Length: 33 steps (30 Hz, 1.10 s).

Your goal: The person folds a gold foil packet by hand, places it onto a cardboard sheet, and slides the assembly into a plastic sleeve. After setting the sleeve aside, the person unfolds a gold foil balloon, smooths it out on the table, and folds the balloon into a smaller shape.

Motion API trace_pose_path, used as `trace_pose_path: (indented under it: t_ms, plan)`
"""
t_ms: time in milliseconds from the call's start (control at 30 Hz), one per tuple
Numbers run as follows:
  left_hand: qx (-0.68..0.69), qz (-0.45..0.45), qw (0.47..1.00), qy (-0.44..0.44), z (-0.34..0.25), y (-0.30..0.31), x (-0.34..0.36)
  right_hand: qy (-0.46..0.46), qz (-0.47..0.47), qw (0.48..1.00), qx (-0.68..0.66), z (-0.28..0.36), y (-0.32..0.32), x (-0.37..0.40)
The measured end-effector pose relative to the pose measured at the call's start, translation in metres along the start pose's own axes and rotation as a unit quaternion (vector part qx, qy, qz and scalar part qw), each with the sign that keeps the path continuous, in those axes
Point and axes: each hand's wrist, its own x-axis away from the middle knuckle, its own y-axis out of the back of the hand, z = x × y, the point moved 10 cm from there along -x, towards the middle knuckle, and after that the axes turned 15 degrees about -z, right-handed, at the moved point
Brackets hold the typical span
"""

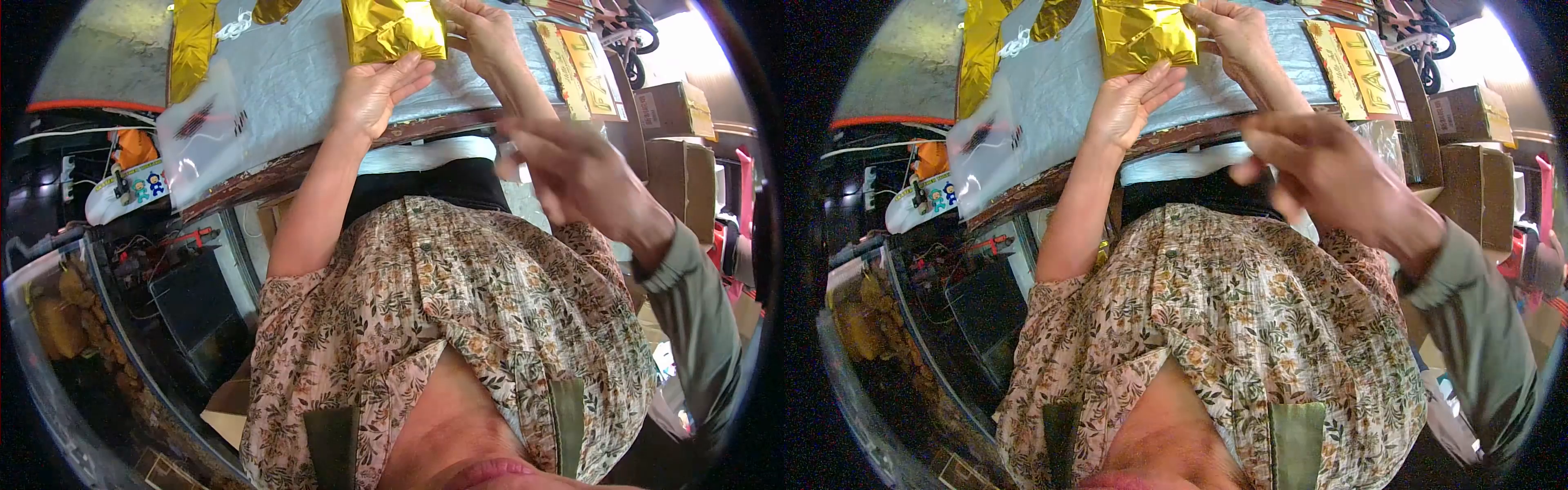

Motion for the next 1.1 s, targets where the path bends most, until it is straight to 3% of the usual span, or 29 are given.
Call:
trace_pose_path:
  t_ms: [67,167,367,433,500,567,633,700,733,800,833,867,900,933,967,1000,1033,1100]
  plan:
    - [0.004,-0.002,1.000,-0.005,0.000,-0.001,0.001,-0.025,-0.058,0.985,-0.160,-0.013,-0.018,-0.036]
    - [0.011,-0.015,1.000,-0.014,0.001,-0.002,0.000,-0.065,-0.144,0.949,-0.272,-0.021,-0.040,-0.074]
    - [0.006,0.017,1.000,-0.022,-0.001,0.004,-0.003,-0.076,-0.123,0.928,-0.344,-0.028,-0.066,-0.132]
    - [-0.039,0.126,0.991,0.018,-0.009,0.008,0.001,-0.061,-0.131,0.922,-0.359,-0.024,-0.065,-0.145]
    - [-0.054,0.092,0.994,0.015,-0.035,0.025,-0.006,-0.048,-0.142,0.915,-0.376,-0.026,-0.058,-0.163]
    - [0.007,0.047,0.999,-0.002,-0.056,0.046,-0.034,-0.003,-0.084,0.910,-0.406,-0.022,-0.062,-0.181]
    - [0.041,0.046,0.998,0.032,-0.061,0.038,-0.050,-0.004,-0.126,0.886,-0.447,-0.008,-0.055,-0.163]
    - [-0.020,0.088,0.994,-0.056,-0.087,0.004,-0.055,0.025,-0.123,0.887,-0.444,-0.006,-0.046,-0.162]
    - [0.140,0.197,0.970,0.001,-0.100,-0.033,-0.040,0.031,-0.126,0.895,-0.426,-0.007,-0.041,-0.160]
    - [0.109,0.127,0.985,0.035,-0.094,-0.031,-0.049,0.053,-0.126,0.909,-0.394,-0.007,-0.028,-0.157]
    - [0.042,0.081,0.995,-0.042,-0.096,-0.028,-0.051,0.058,-0.129,0.908,-0.394,-0.013,-0.021,-0.163]
    - [0.042,0.085,0.995,-0.041,-0.098,-0.029,-0.049,0.123,-0.112,0.934,-0.315,-0.004,-0.008,-0.184]
    - [-0.038,0.026,0.998,-0.053,-0.099,-0.015,-0.053,0.186,-0.095,0.950,-0.233,0.002,0.015,-0.209]
    - [-0.117,-0.034,0.990,-0.066,-0.102,-0.001,-0.057,0.245,-0.078,0.955,-0.148,0.009,0.032,-0.236]
    - [-0.119,-0.029,0.990,-0.065,-0.106,0.000,-0.062,0.302,-0.059,0.950,-0.062,0.015,0.055,-0.266]
    - [-0.168,0.024,0.983,-0.069,-0.106,-0.006,-0.068,0.353,-0.038,0.935,0.025,0.010,0.052,-0.268]
    - [-0.215,0.075,0.971,-0.071,-0.104,-0.012,-0.074,0.351,-0.040,0.935,0.023,0.006,0.051,-0.261]
    - [-0.273,0.190,0.936,-0.116,-0.099,-0.035,-0.075,0.284,-0.093,0.954,0.000,-0.006,0.044,-0.232]
